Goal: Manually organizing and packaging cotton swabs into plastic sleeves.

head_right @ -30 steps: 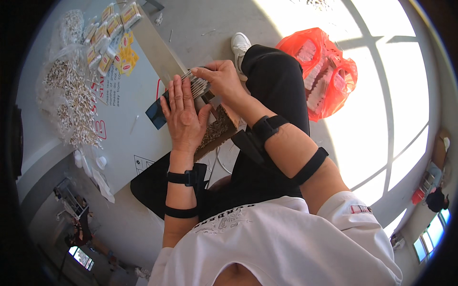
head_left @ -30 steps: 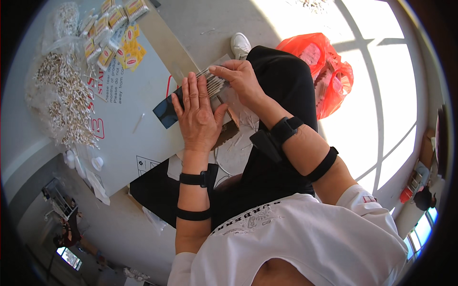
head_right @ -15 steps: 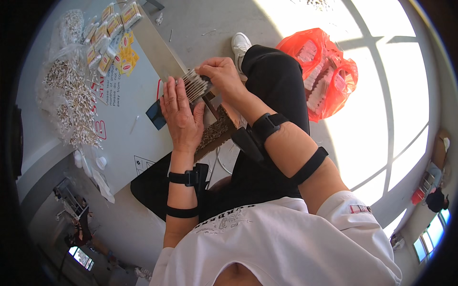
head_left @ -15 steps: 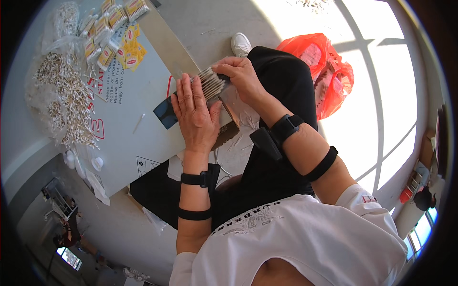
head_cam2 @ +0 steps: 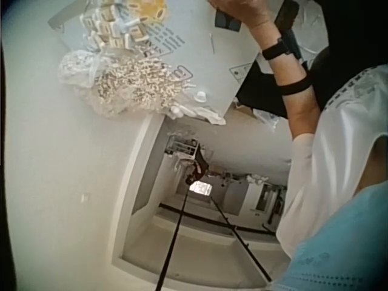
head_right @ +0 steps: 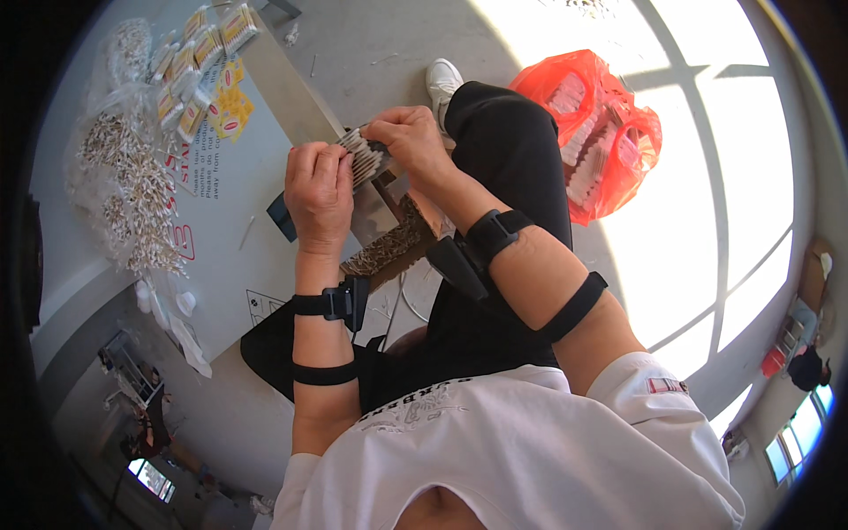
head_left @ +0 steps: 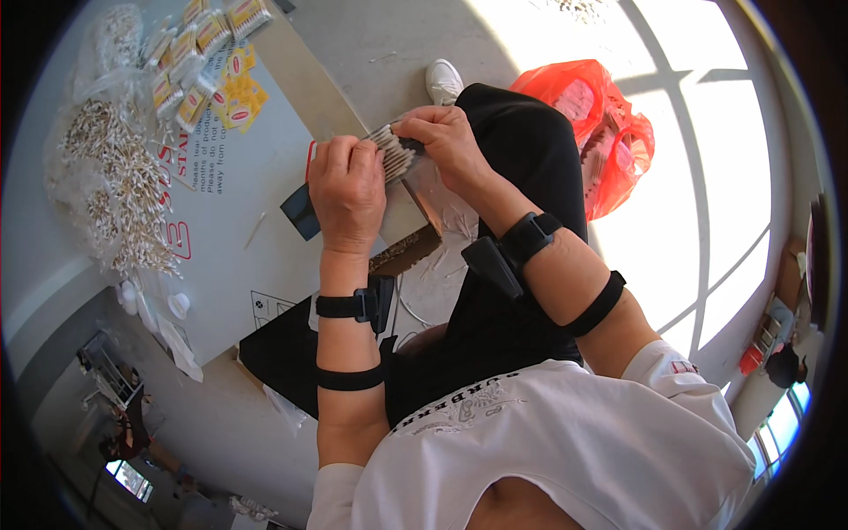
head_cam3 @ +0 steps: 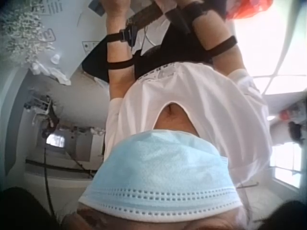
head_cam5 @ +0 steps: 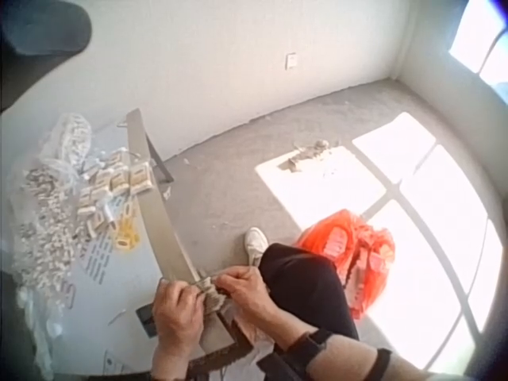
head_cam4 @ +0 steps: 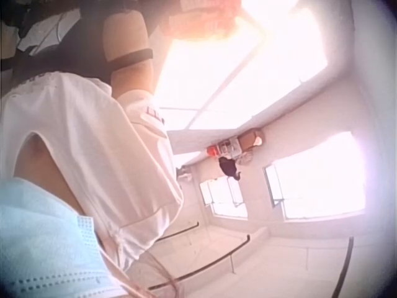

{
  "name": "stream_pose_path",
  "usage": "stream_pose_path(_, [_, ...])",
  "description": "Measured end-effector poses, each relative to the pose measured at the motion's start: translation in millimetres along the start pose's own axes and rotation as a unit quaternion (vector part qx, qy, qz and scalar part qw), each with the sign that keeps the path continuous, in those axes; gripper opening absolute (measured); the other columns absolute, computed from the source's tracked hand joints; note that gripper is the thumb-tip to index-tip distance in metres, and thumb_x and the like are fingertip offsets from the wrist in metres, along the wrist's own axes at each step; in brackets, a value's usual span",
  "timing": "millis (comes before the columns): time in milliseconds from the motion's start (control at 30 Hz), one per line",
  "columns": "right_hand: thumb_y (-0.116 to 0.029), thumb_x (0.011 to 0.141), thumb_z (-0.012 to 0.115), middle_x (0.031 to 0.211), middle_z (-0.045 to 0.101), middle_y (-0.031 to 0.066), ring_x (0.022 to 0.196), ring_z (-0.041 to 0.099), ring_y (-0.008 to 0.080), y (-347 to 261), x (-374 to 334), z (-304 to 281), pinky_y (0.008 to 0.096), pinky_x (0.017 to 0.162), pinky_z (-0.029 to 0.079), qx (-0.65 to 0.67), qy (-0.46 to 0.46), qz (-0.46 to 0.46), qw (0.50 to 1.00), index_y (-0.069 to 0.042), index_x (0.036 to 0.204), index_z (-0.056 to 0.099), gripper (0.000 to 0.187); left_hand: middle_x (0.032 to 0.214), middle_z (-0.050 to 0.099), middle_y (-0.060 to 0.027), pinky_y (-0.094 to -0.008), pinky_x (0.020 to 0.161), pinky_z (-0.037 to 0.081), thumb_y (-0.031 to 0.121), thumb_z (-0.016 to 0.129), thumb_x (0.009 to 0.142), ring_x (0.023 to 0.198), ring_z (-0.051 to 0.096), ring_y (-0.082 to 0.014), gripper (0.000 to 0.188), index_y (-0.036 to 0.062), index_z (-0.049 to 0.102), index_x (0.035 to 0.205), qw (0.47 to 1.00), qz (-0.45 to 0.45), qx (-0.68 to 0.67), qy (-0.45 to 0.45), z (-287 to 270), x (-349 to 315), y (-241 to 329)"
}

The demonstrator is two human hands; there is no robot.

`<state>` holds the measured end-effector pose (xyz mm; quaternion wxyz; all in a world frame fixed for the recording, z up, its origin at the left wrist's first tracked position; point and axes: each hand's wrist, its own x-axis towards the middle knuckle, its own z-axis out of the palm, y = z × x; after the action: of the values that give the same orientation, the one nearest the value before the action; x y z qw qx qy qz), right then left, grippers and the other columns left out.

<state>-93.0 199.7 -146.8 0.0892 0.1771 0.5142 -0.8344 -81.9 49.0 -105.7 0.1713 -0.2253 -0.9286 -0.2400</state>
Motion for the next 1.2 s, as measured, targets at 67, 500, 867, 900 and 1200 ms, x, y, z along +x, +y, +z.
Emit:
stream_pose_path(67, [-0.002, 0.081, 0.068, 0.075, 0.069, 0.0029, 0.070, 0.060, 0.0078, 0.4, 0.2, -1.8, 0.0220, 0.068, 0.047, -0.019, -0.006, 0.004, 1.000, 0.003, 0.080, 0.073, 0.007, 0.087, 0.056, -0.0074, -0.0389, 0.069, 0.047, 0.001, 0.071, 0.072, 0.081, 0.056, -0.0281, 0.017, 0.0047, 0.060, 0.085, 0.999, 0.030, 0.017, 0.004, 0.9, 2.1, -0.9])
stream_pose_path(500, [-0.003, 0.079, 0.071, 0.074, 0.068, 0.0019, 0.067, 0.060, 0.0069, -5.6, -3.8, -3.3, 0.0209, 0.063, 0.045, -0.019, -0.025, 0.033, 0.999, 0.001, 0.080, 0.073, 0.005, 0.084, 0.056, -0.0088, -0.0395, 0.069, 0.050, -0.003, 0.065, 0.075, 0.079, 0.057, -0.0295, 0.013, 0.0042, 0.056, 0.082, 0.999, -0.029, -0.012, 0.025, -3.5, -1.1, 0.6])
stream_pose_path(867, [-0.005, 0.080, 0.074, 0.076, 0.069, 0.0021, 0.067, 0.061, 0.0072, -2.4, -3.7, -3.8, 0.0209, 0.063, 0.046, -0.060, -0.029, 0.022, 0.998, 0.002, 0.084, 0.073, 0.009, 0.107, 0.059, -0.0124, -0.0404, 0.084, 0.048, -0.002, 0.067, 0.077, 0.100, 0.056, -0.0324, 0.031, 0.0021, 0.061, 0.107, 0.986, -0.163, -0.012, 0.030, -14.9, -35.9, -1.7])
stream_pose_path(900, [-0.005, 0.080, 0.074, 0.076, 0.069, 0.0021, 0.067, 0.061, 0.0072, -1.5, -3.2, -4.1, 0.0210, 0.064, 0.046, -0.069, -0.031, 0.017, 0.997, 0.002, 0.085, 0.073, 0.009, 0.119, 0.058, -0.0146, -0.0428, 0.090, 0.045, 0.003, 0.069, 0.079, 0.110, 0.054, -0.0343, 0.040, 0.0021, 0.059, 0.117, 0.988, -0.150, 0.022, 0.025, -14.4, -35.9, 1.4])
stream_pose_path(1200, [-0.017, 0.086, 0.075, 0.074, 0.068, 0.0003, 0.066, 0.059, 0.0057, 5.3, 2.9, -0.1, 0.0212, 0.061, 0.045, -0.010, -0.014, 0.028, 0.999, 0.001, 0.085, 0.073, 0.018, 0.159, 0.017, -0.0203, -0.0588, 0.115, 0.010, 0.060, 0.044, 0.094, 0.148, 0.012, -0.0372, 0.086, 0.0005, 0.022, 0.152, 0.957, -0.202, 0.158, -0.138, -4.4, -46.0, 10.6])
